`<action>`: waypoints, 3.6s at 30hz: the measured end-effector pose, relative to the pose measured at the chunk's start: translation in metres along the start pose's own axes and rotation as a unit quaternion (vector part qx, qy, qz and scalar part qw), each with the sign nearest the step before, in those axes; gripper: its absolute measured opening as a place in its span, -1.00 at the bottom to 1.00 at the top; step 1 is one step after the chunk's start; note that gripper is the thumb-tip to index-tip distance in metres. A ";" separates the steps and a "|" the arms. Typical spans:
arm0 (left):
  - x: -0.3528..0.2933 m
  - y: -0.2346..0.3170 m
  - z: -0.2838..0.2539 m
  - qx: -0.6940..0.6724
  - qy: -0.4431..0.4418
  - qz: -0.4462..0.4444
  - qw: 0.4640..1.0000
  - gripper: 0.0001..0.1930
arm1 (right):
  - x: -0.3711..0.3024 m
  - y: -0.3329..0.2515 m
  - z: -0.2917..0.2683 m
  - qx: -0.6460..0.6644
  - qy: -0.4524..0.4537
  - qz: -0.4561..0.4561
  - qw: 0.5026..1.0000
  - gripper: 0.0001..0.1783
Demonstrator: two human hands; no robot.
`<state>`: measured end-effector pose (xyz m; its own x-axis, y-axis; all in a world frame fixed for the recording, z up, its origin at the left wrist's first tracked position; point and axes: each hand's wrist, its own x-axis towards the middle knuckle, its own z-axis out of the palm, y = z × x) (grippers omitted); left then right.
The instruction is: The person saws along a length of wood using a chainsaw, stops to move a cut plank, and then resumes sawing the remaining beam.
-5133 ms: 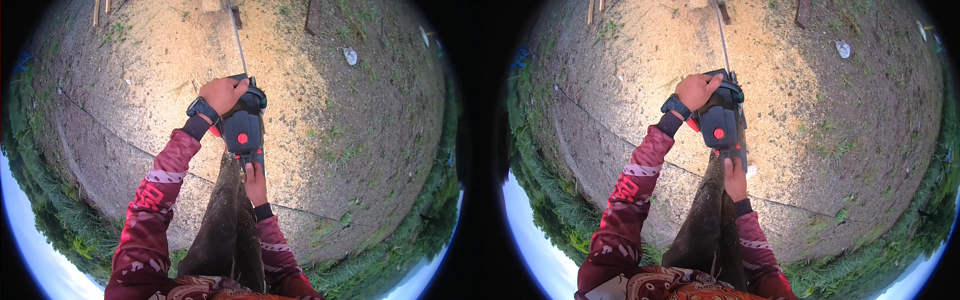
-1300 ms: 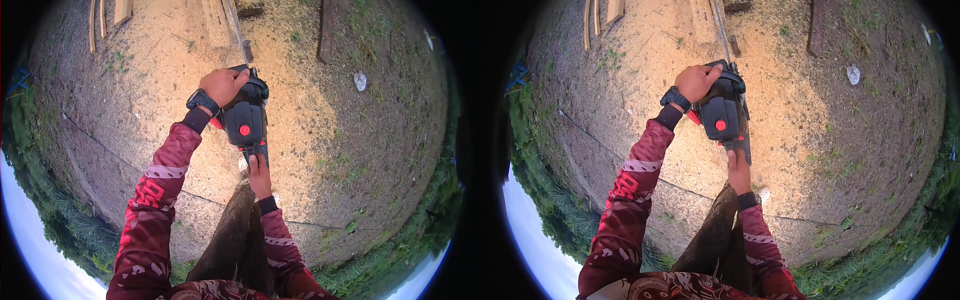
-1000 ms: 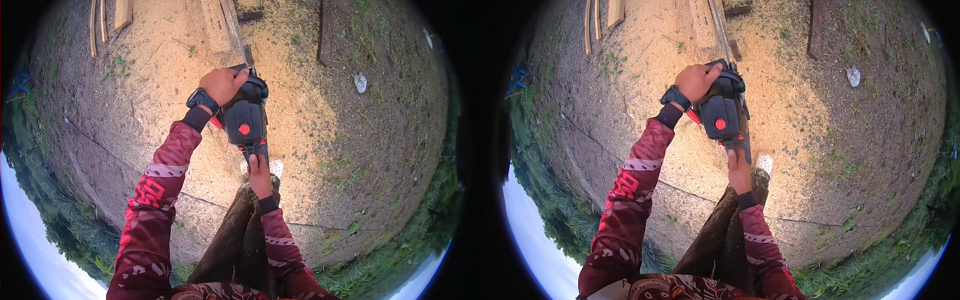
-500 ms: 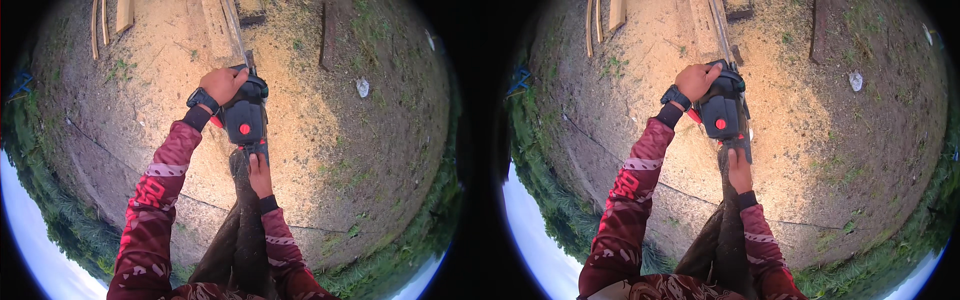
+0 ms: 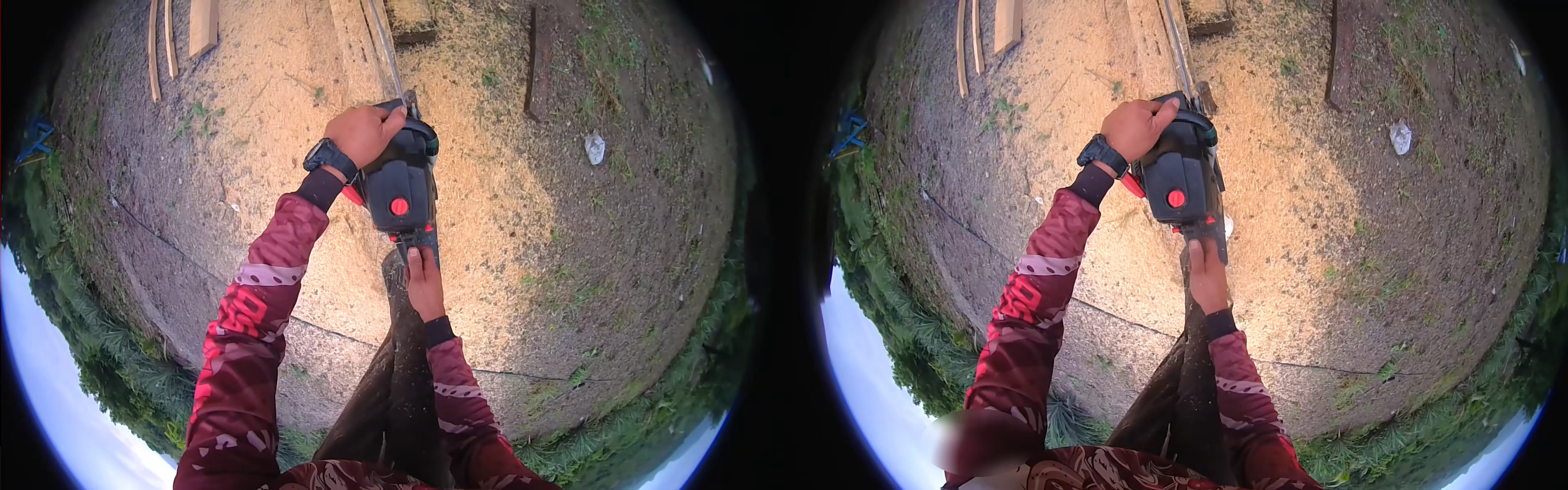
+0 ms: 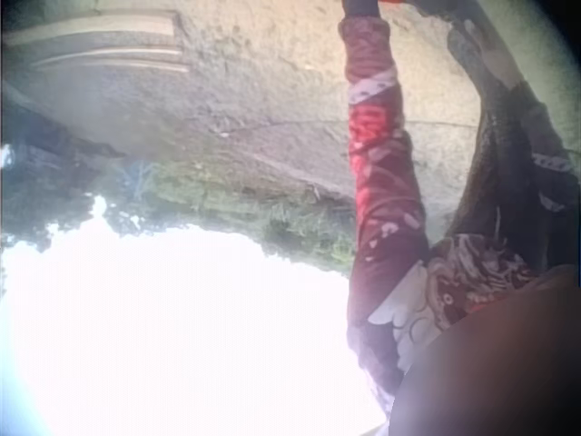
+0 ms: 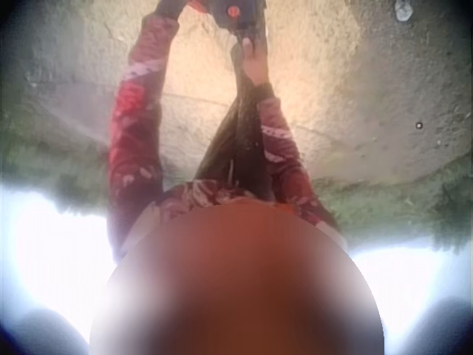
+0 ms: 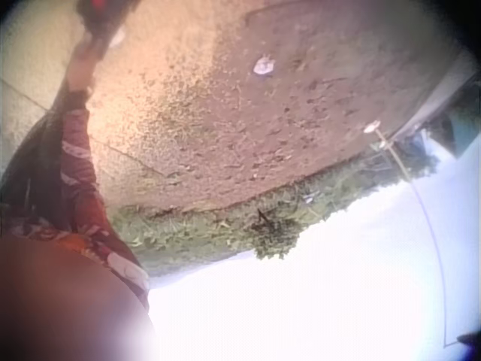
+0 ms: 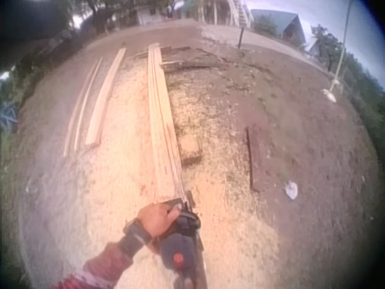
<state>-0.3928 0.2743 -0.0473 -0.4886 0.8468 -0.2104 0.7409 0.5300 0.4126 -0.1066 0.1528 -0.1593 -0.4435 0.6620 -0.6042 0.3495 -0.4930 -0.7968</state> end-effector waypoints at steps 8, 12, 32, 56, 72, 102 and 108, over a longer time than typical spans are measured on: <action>0.017 -0.005 -0.003 -0.014 0.009 -0.007 1.000 -0.40 | 0.016 -0.012 0.002 -0.058 -0.001 0.003 0.998 -0.50; 0.025 -0.009 -0.007 -0.004 0.003 -0.012 1.000 -0.39 | 0.020 -0.023 0.007 -0.053 -0.008 0.021 0.998 -0.50; 0.078 -0.020 -0.036 -0.012 0.011 0.002 1.000 -0.38 | 0.065 -0.052 0.024 -0.055 -0.006 -0.010 0.998 -0.46; 0.128 -0.030 -0.061 -0.002 0.008 -0.014 1.000 -0.39 | 0.097 -0.101 0.038 -0.029 -0.004 0.002 1.000 -0.51; 0.164 -0.039 -0.082 0.004 0.007 -0.008 1.000 -0.36 | 0.127 -0.133 0.050 -0.021 -0.017 0.005 1.000 -0.49; 0.242 -0.060 -0.124 0.000 0.021 0.008 1.000 -0.37 | 0.189 -0.184 0.086 -0.050 0.002 -0.019 0.999 -0.50; 0.255 -0.065 -0.132 0.010 0.012 0.001 1.000 -0.37 | 0.199 -0.196 0.095 -0.044 -0.003 0.016 0.999 -0.50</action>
<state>-0.6260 0.4500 -0.0106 -0.4974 0.8470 -0.1878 0.7509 0.5287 0.3958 -0.3419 0.3278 -0.1247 -0.4349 0.6436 -0.6298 0.4350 -0.4622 -0.7727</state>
